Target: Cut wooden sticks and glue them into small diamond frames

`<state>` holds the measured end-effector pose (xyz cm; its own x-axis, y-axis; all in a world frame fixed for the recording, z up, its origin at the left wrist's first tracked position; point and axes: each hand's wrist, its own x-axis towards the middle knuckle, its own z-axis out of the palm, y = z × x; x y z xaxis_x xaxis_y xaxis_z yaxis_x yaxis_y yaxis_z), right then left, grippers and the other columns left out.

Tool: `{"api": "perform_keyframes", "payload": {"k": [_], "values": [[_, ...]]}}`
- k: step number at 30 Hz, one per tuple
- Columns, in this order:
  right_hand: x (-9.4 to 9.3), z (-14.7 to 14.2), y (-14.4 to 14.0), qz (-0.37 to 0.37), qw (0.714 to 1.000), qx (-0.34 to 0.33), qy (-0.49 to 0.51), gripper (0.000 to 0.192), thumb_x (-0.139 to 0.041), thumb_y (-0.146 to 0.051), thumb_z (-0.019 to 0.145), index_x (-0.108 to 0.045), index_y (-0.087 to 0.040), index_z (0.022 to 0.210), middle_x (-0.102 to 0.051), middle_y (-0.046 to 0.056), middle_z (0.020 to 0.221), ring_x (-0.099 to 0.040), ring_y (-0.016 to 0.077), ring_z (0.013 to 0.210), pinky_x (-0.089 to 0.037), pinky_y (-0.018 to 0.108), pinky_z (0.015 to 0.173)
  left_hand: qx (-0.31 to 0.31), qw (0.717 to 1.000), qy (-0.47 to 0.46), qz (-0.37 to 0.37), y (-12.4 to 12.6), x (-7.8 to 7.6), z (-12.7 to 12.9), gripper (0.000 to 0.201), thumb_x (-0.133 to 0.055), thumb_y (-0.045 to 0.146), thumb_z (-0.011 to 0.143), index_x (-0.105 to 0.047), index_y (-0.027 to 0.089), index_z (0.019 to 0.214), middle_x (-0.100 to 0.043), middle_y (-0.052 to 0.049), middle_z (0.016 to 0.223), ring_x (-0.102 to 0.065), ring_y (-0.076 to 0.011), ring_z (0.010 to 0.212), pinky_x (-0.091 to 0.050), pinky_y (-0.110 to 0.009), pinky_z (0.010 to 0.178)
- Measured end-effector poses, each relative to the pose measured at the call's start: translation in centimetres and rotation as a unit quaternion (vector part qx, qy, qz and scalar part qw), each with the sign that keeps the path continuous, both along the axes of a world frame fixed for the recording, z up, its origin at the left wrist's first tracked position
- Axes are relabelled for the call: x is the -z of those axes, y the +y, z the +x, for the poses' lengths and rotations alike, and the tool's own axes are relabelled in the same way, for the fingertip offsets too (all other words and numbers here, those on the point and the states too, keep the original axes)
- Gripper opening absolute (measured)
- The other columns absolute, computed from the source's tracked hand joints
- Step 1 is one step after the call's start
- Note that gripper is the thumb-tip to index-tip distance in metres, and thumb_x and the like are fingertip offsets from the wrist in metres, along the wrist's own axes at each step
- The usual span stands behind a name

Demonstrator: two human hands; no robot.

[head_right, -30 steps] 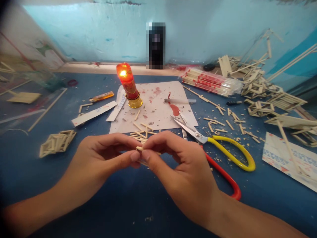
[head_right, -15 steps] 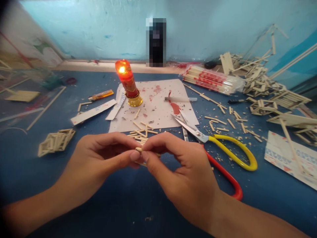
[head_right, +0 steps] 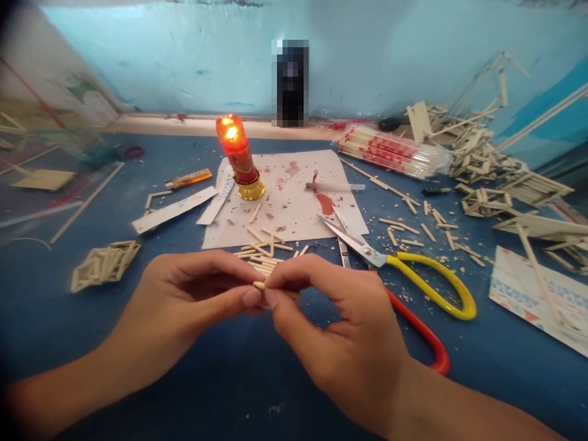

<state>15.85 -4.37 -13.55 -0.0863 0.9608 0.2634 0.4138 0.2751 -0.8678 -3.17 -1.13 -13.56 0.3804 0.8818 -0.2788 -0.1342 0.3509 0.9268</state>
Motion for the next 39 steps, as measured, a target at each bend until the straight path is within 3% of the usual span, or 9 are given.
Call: {"api": "perform_keyframes", "payload": {"k": [7, 14, 23, 27, 30, 32, 39], "values": [[0.2, 0.0, -0.3, 0.012, 1.000, 0.009, -0.012, 0.013, -0.071, -0.014, 0.088, -0.072, -0.027, 0.088, -0.078, -0.008, 0.077, -0.072, 0.0071, 0.066, -0.056, 0.012, 0.062, -0.005, 1.000, 0.015, 0.019, -0.2, -0.1, 0.0, 0.013, -0.090, 0.014, 0.075, -0.085, 0.024, 0.082, -0.084, 0.000, 0.082, -0.079, -0.0150, 0.077, -0.062, -0.016, 0.071], [0.1, 0.2, -0.1, 0.023, 0.999, 0.000, -0.031, 0.014, -0.071, -0.014, 0.088, -0.073, -0.028, 0.091, -0.078, -0.009, 0.079, -0.072, 0.0066, 0.066, -0.056, 0.011, 0.064, -0.009, 1.000, 0.010, 0.015, -0.2, 0.0, 0.1, 0.021, -0.090, 0.008, 0.071, -0.086, 0.027, 0.080, -0.084, 0.002, 0.081, -0.077, -0.0138, 0.076, -0.060, -0.015, 0.069], [-0.1, -0.1, 0.1, 0.035, 0.998, -0.005, -0.048, 0.018, -0.072, -0.010, 0.084, -0.074, -0.027, 0.087, -0.077, -0.009, 0.073, -0.067, 0.0068, 0.055, -0.058, 0.013, 0.061, -0.007, 1.000, 0.008, 0.021, -0.1, 0.2, -0.1, 0.022, -0.090, 0.005, 0.070, -0.085, 0.026, 0.076, -0.083, 0.002, 0.081, -0.075, -0.0127, 0.075, -0.060, -0.016, 0.071], [0.0, 0.6, -0.1, 0.015, 1.000, -0.023, 0.005, 0.019, -0.071, -0.014, 0.087, -0.072, -0.029, 0.098, -0.079, -0.007, 0.086, -0.074, 0.0101, 0.073, -0.058, 0.015, 0.070, -0.007, 1.000, -0.001, 0.018, -0.3, -0.1, -0.2, 0.019, -0.090, 0.007, 0.073, -0.084, 0.025, 0.076, -0.083, 0.001, 0.080, -0.078, -0.0136, 0.075, -0.062, -0.016, 0.071], [-0.1, 1.6, -0.4, -0.038, 0.996, -0.043, 0.065, 0.022, -0.060, -0.023, 0.097, -0.069, -0.030, 0.116, -0.077, -0.001, 0.100, -0.074, 0.0156, 0.087, -0.060, 0.022, 0.076, -0.026, 0.999, -0.026, 0.009, -0.3, -0.2, -0.3, 0.016, -0.090, 0.009, 0.075, -0.083, 0.023, 0.077, -0.083, 0.001, 0.079, -0.080, -0.0146, 0.073, -0.063, -0.016, 0.068], [0.0, 2.1, -0.6, -0.055, 0.994, -0.051, 0.082, 0.023, -0.054, -0.026, 0.101, -0.068, -0.031, 0.118, -0.075, 0.000, 0.103, -0.073, 0.0166, 0.090, -0.060, 0.023, 0.077, -0.039, 0.998, -0.041, 0.002, -0.2, -0.1, -0.3, 0.015, -0.090, 0.009, 0.075, -0.082, 0.022, 0.077, -0.083, 0.000, 0.077, -0.080, -0.0151, 0.071, -0.064, -0.017, 0.067], [1.0, 1.8, -0.5, 0.002, 0.999, -0.023, 0.043, 0.030, -0.067, -0.014, 0.094, -0.067, -0.033, 0.118, -0.071, -0.001, 0.106, -0.069, 0.0156, 0.099, -0.057, 0.023, 0.086, -0.039, 0.997, -0.065, 0.000, 0.0, 0.0, -0.2, 0.013, -0.088, 0.011, 0.079, -0.079, 0.020, 0.080, -0.084, 0.000, 0.080, -0.080, -0.0146, 0.074, -0.067, -0.021, 0.073]]}}
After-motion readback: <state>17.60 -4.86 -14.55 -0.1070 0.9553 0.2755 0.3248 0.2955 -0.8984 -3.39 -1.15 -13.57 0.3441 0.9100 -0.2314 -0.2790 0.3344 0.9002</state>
